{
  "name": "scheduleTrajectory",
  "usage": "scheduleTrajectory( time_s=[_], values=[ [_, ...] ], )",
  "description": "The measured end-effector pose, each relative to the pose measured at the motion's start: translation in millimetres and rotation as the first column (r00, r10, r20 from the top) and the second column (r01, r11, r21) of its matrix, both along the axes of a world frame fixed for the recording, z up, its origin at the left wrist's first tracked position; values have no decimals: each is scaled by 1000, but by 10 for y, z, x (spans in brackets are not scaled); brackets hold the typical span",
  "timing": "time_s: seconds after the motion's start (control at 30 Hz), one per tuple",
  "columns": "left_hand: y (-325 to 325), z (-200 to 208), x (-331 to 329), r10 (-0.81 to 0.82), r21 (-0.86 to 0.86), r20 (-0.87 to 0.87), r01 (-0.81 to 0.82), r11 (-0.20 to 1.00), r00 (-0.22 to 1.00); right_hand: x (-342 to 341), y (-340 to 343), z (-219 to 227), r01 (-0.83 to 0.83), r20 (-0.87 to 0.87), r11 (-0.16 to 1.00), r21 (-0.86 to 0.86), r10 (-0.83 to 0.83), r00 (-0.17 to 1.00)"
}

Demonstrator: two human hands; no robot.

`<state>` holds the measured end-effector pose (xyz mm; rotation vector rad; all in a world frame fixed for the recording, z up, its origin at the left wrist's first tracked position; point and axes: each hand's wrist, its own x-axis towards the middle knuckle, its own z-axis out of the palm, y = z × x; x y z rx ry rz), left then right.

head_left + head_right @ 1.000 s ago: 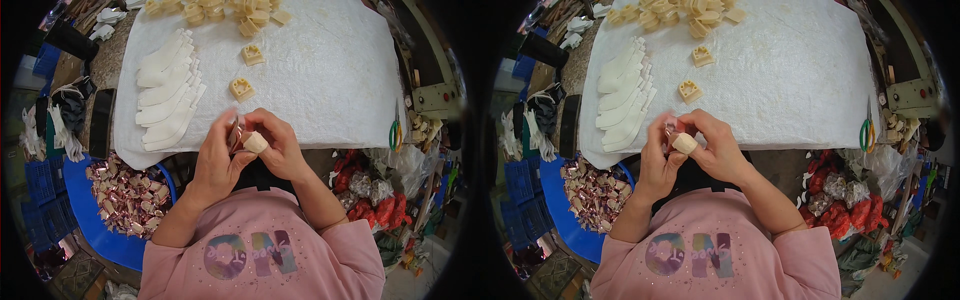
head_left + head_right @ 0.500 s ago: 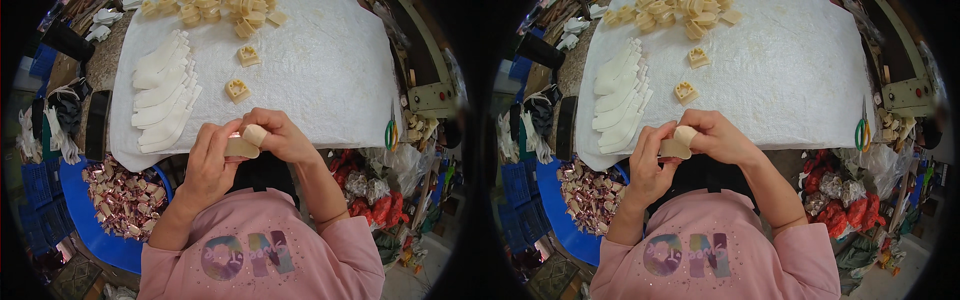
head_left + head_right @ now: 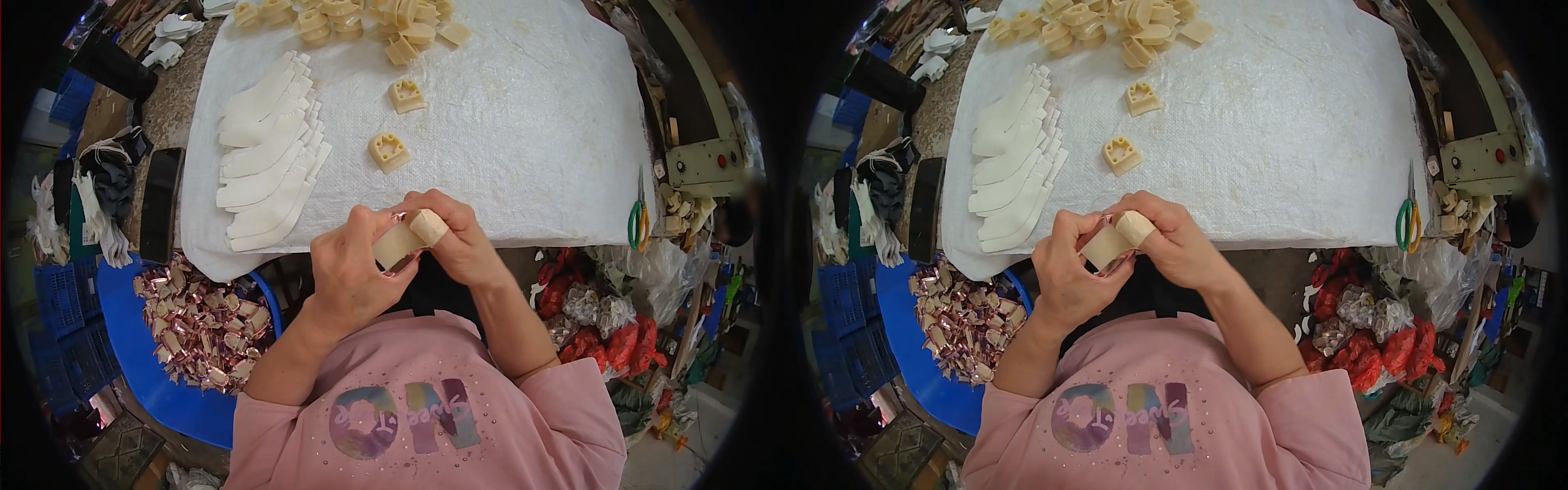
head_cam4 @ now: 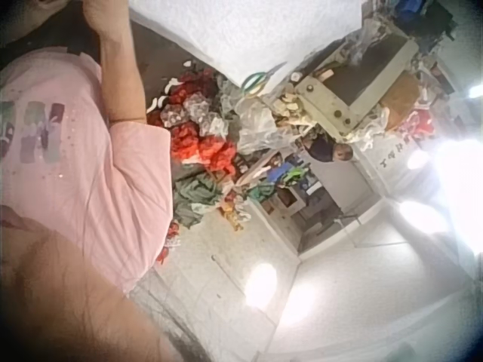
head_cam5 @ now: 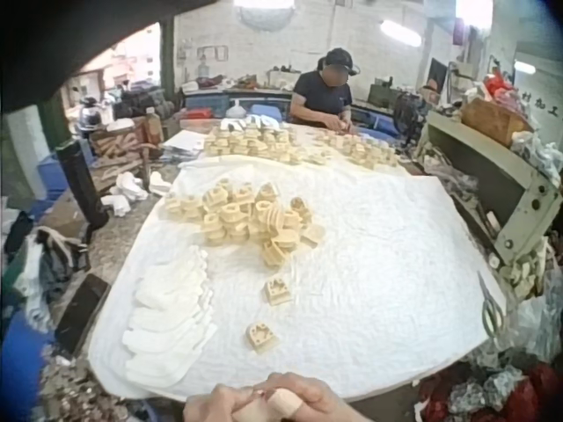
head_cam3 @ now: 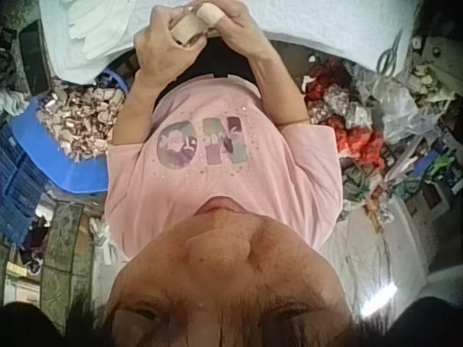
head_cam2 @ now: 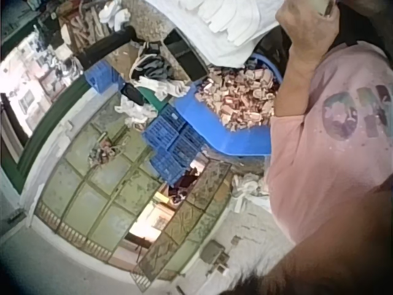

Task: Assemble shoe components by inserting white curved pieces into foam blocks and attaching pinkish decorative elements.

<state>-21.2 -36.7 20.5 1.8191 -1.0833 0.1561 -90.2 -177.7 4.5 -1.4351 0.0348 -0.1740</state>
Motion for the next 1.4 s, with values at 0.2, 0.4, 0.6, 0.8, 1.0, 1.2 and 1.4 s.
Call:
scheduleTrajectory(
  time_s=[0.2,0.4,0.6,0.8,1.0,1.2,1.4],
  values=[
    [-89,-85,-59,171,4,-29,-171,985,985,45,199,-166,159,-104,954,253,-136,985],
    [-64,-93,-19,208,-75,1,-207,975,978,-2,245,-111,-6,8,764,645,0,1000],
    [-39,-189,-25,267,-2,70,-268,963,961,70,333,38,269,-5,890,-369,-292,957],
    [-3,-267,48,275,-46,115,-271,961,955,102,279,-155,236,-118,968,-86,-245,962],
    [239,-273,146,294,-6,178,-297,955,939,207,177,-131,95,-123,965,246,-66,990],
    [886,-270,320,535,12,161,-543,840,830,387,155,40,139,45,942,-306,-131,990],
    [2330,-475,410,882,193,309,-932,308,355,665,308,78,125,176,673,-729,8,984]
  ],
)
